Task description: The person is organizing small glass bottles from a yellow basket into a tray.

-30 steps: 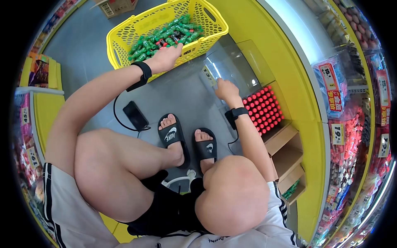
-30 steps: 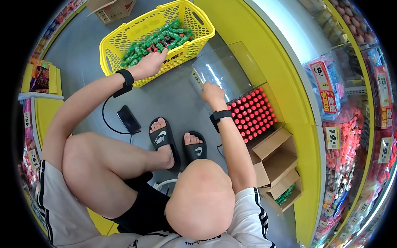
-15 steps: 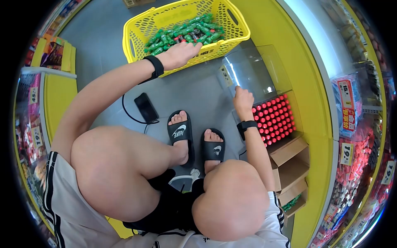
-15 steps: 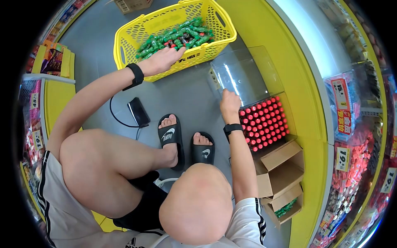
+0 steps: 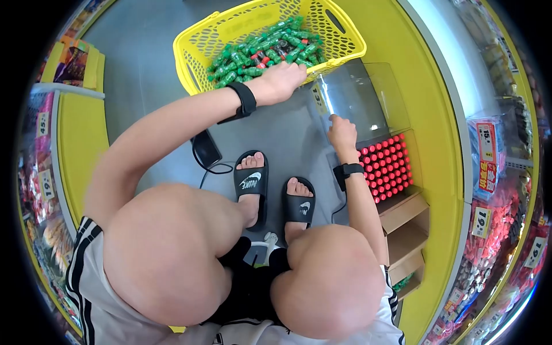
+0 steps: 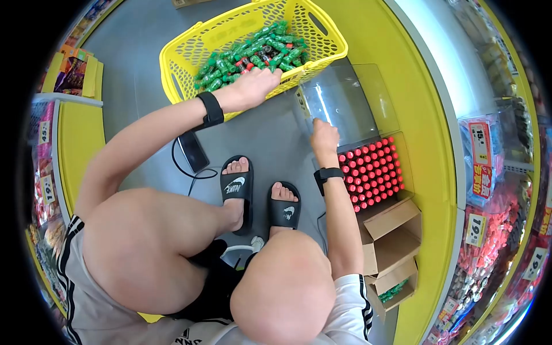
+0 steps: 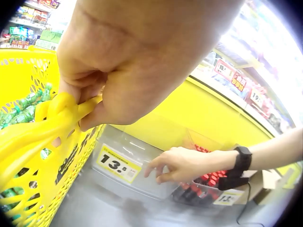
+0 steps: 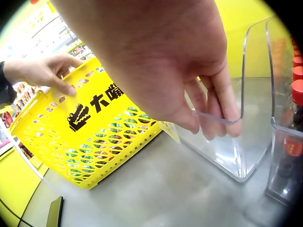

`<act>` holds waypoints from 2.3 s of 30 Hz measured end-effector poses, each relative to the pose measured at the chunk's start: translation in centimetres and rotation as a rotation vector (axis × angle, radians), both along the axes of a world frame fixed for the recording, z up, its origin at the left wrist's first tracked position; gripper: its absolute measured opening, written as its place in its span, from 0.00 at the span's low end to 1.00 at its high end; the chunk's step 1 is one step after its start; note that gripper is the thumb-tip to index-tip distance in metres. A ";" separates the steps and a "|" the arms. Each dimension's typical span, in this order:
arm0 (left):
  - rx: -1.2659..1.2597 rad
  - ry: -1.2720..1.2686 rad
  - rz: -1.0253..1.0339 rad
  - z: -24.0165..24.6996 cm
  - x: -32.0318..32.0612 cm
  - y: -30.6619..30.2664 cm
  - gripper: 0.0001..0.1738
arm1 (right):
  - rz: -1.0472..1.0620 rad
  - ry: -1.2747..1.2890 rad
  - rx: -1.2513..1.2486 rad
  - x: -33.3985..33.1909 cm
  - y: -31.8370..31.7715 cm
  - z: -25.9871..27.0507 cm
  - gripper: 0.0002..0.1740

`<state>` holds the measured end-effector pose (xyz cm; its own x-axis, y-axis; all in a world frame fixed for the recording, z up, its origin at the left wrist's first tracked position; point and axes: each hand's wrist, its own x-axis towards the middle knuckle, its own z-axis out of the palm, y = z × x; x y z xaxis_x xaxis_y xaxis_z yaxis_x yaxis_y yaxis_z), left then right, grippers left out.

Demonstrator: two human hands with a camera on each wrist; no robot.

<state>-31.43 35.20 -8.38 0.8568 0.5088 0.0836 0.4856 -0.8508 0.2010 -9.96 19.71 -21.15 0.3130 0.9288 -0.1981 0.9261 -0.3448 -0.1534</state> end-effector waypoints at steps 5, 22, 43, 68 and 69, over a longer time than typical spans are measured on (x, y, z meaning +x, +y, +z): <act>-0.180 0.034 -0.014 1.3 1.1 0.0 0.19 | 0.014 0.033 -0.018 0.0 -0.2 1.1 0.11; -0.092 0.263 0.054 3.9 -4.2 -1.6 0.12 | 0.378 0.080 0.548 -2.9 7.6 17.3 0.28; -0.318 -0.048 0.045 3.5 -6.2 -7.3 0.17 | 0.474 0.203 0.486 -2.4 9.7 12.6 0.14; -0.647 -0.111 -0.140 1.9 5.7 -9.2 0.41 | 0.856 0.124 0.303 3.5 13.6 14.1 0.09; -0.637 -0.135 -0.145 1.7 6.0 -9.1 0.41 | 0.874 0.129 0.320 3.9 13.8 14.0 0.10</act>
